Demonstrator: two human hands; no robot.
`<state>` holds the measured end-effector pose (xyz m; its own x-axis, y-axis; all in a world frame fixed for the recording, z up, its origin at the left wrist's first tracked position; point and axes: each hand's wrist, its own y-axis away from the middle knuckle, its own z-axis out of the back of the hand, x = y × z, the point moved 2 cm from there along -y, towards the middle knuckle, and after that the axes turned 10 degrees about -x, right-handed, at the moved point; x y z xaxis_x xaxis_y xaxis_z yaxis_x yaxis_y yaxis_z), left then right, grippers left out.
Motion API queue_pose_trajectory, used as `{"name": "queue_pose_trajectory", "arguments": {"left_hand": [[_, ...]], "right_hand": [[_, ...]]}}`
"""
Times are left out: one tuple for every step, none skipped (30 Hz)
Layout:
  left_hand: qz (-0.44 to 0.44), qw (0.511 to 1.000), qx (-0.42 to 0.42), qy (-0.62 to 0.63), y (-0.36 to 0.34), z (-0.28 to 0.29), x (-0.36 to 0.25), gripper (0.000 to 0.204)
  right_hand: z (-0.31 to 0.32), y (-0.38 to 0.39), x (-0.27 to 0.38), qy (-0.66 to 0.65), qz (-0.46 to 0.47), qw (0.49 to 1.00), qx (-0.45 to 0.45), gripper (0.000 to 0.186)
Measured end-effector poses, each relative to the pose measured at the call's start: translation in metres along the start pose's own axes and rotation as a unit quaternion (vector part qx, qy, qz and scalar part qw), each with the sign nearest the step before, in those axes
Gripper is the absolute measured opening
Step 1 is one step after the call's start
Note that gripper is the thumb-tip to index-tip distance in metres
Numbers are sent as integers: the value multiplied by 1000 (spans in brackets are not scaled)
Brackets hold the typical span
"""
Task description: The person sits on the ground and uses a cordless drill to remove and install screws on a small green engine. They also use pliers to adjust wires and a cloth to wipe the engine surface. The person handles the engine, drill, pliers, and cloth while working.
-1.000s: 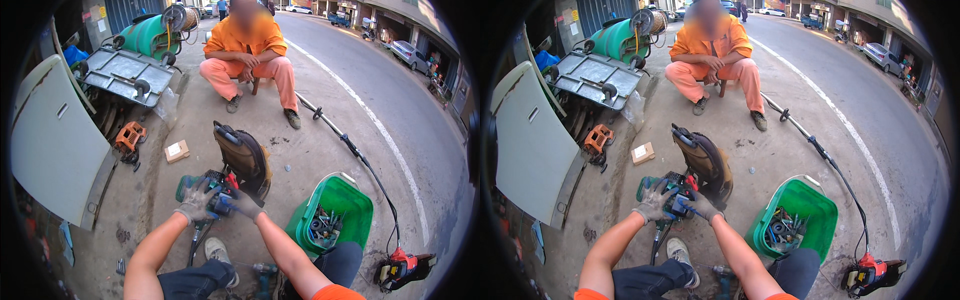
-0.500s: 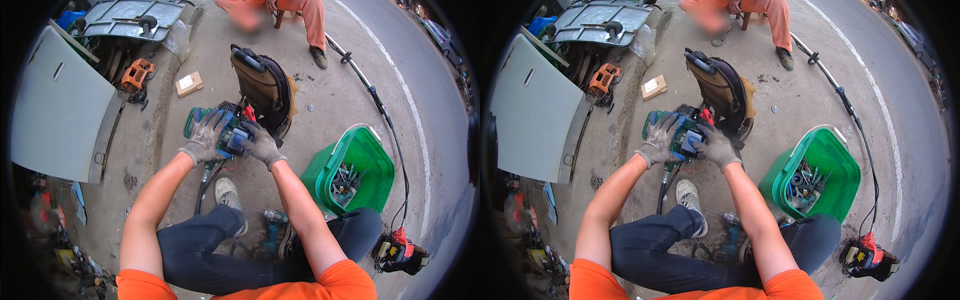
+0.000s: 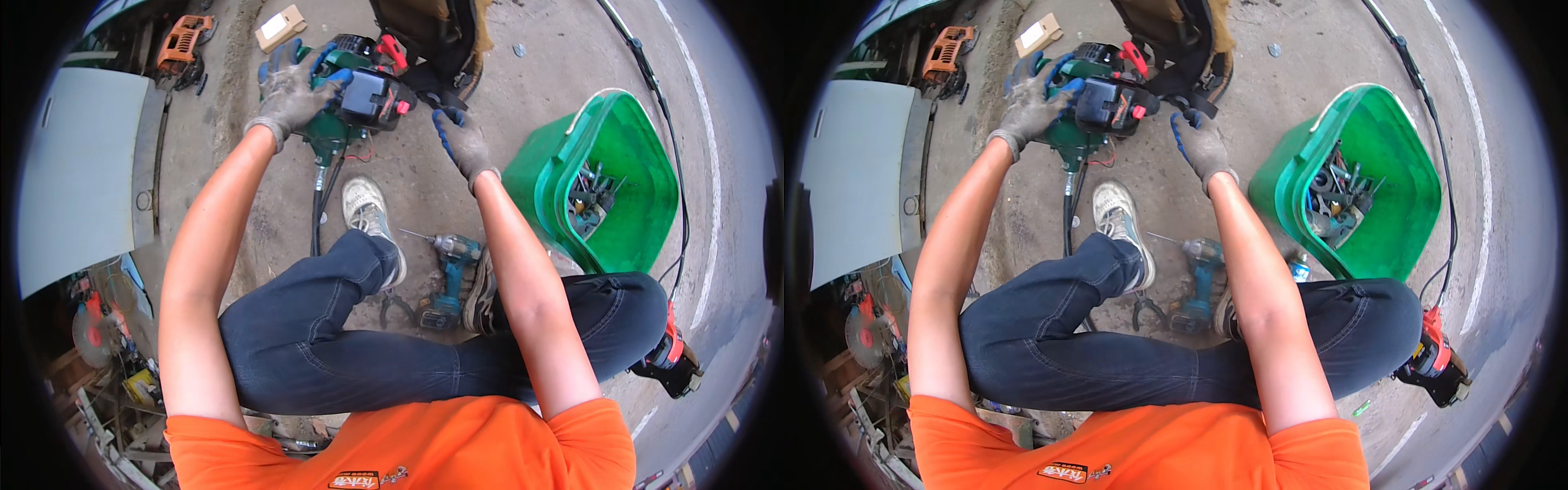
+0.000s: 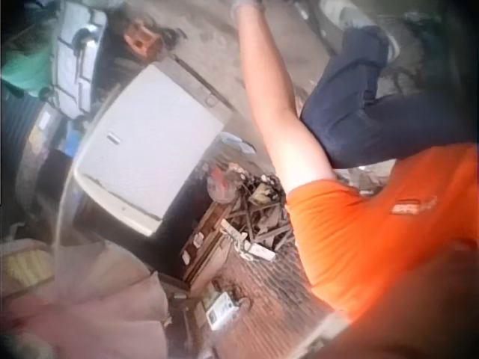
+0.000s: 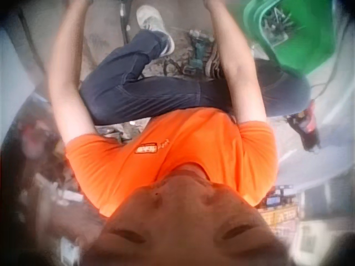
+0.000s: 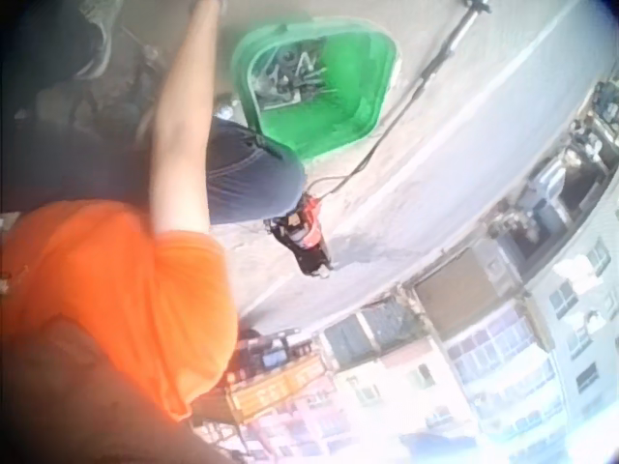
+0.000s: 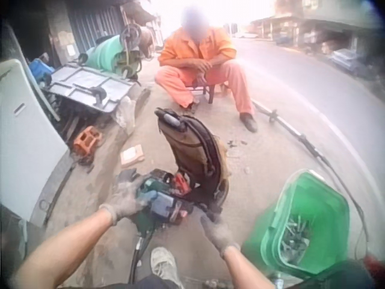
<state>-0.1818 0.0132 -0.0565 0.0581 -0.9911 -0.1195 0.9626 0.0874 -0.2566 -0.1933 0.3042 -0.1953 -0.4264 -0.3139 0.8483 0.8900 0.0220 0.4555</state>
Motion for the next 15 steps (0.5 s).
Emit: {"name": "queue_pose_trajectory", "arguments": {"left_hand": [[-31,999,-26,-33,-1,-2,-5,65],[-61,995,-53,-64,-1,-5,-6,64],[-55,994,-51,-85,6,-4,6,65],[-88,991,-71,-78,2,-13,25,71],[-75,995,-59,-41,-1,-16,27,72],[-53,997,-45,-17,2,-7,31,73],[-61,997,-42,-13,-2,-4,27,69],[-68,997,-38,-11,-2,-5,25,66],[-119,986,-87,-83,-3,-7,57,66],[-73,997,-20,-22,-9,-4,33,67],[-39,999,22,-21,-13,1,9,67],[-3,998,63,-24,-9,19,-28,68],[-15,997,71,-33,-5,23,-38,68],[-23,996,74,-47,-4,29,-40,69],[-38,995,75,-54,-9,32,-42,69]], "right_hand": [[5,4,-23,46,-3,998,-33,53],[4,14,-47,92,-8,994,-66,53],[-3,45,-51,109,-40,991,-64,59],[-12,65,-73,141,-64,984,-86,58],[-18,84,-98,208,-10,974,-85,57],[-21,108,-113,302,27,953,-21,57],[-19,122,-121,389,70,918,35,57],[-17,137,-129,470,115,870,92,57],[-23,154,-124,450,189,867,101,51],[-26,162,-135,455,205,854,150,47],[-33,170,-147,459,220,837,200,44],[-41,179,-157,458,239,819,250,42],[-52,195,-165,469,279,780,306,35],[-53,215,-150,440,198,807,341,31],[-63,233,-177,496,231,793,270,31]]}}
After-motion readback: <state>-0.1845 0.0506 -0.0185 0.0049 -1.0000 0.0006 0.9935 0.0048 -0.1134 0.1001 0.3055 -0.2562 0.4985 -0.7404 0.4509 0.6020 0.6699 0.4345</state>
